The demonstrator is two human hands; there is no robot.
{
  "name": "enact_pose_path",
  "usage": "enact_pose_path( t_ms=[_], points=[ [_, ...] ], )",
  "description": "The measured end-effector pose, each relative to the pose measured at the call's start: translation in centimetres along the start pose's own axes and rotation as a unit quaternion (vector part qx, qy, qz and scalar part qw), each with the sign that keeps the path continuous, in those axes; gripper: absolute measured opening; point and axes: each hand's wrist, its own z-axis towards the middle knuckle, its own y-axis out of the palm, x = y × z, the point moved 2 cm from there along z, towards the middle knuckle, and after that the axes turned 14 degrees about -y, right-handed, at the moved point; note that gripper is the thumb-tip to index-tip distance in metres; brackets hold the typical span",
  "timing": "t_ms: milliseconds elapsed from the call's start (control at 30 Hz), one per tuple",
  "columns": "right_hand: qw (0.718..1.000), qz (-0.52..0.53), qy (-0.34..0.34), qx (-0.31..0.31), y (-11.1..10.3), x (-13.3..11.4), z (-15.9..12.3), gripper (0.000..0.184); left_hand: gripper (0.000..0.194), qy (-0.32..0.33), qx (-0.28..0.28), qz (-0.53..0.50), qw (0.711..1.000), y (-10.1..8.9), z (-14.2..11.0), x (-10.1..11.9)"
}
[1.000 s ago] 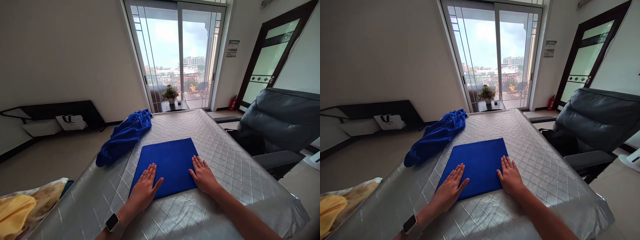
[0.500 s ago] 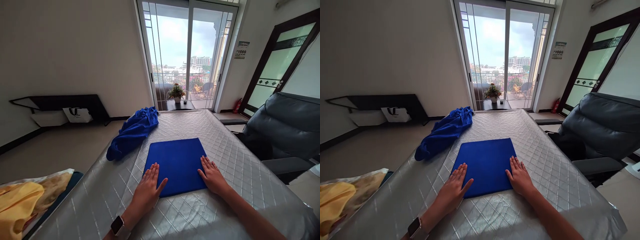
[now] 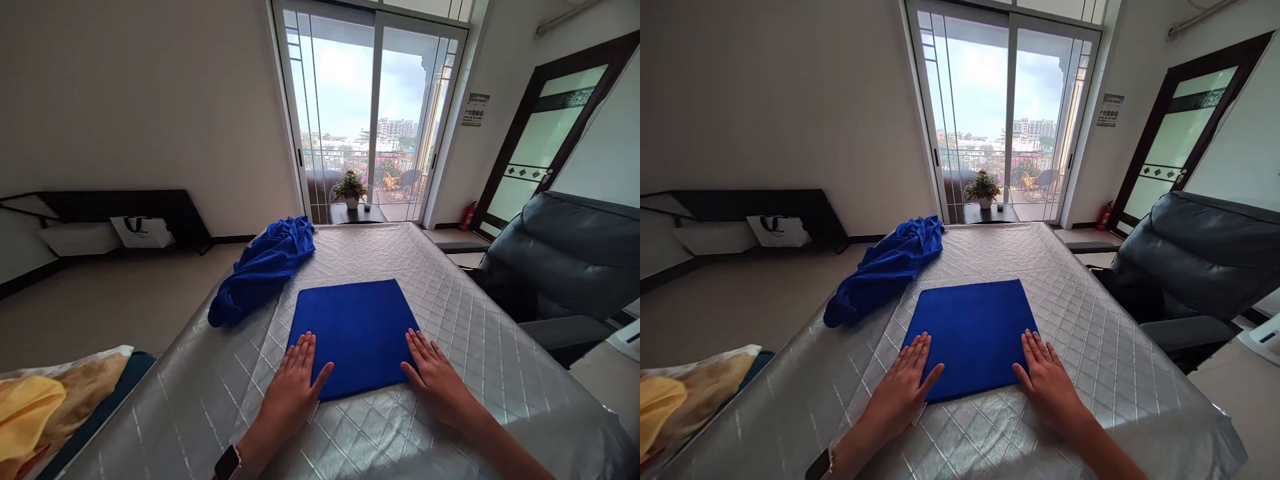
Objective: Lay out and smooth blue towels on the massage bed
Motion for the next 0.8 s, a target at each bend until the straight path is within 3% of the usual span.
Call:
enact_pose_path(
  t_ms=[200, 333, 467, 533, 633, 800],
  points=[
    [1.0, -0.004, 0.007, 0.023, 1.1, 0.8, 0.1, 0.076, 0.079, -0.007, 0.007, 0.001, 1.0, 0.5, -0.1, -0.3],
    [1.0, -0.006, 0.01, 0.026, 1.4, 0.8, 0.0, 0.076, 0.08, -0.033, 0.027, 0.007, 0.999, 0.9, 0.4, -2.0],
    [1.0, 0.002, 0.009, 0.028, 1.1, 0.6, 0.0, 0.075, 0.084, -0.068, 0.031, 0.019, 0.997, 0.4, 1.4, -3.7],
    [1.0, 0.008, 0.007, 0.029, 0.9, 0.6, -0.1, 0.074, 0.084, -0.076, 0.043, 0.02, 0.996, -0.2, 1.5, -3.4],
    [1.0, 0.014, -0.002, 0.027, 0.7, 0.5, -0.2, 0.074, 0.075, -0.033, 0.055, 0.013, 0.998, -0.8, 0.8, -0.1],
    [0.999, 0.015, -0.018, 0.024, 0.5, 0.4, -0.6, 0.074, 0.073, 0.147, 0.007, 0.0, 0.989, -0.5, -1.0, 10.6]
  ],
)
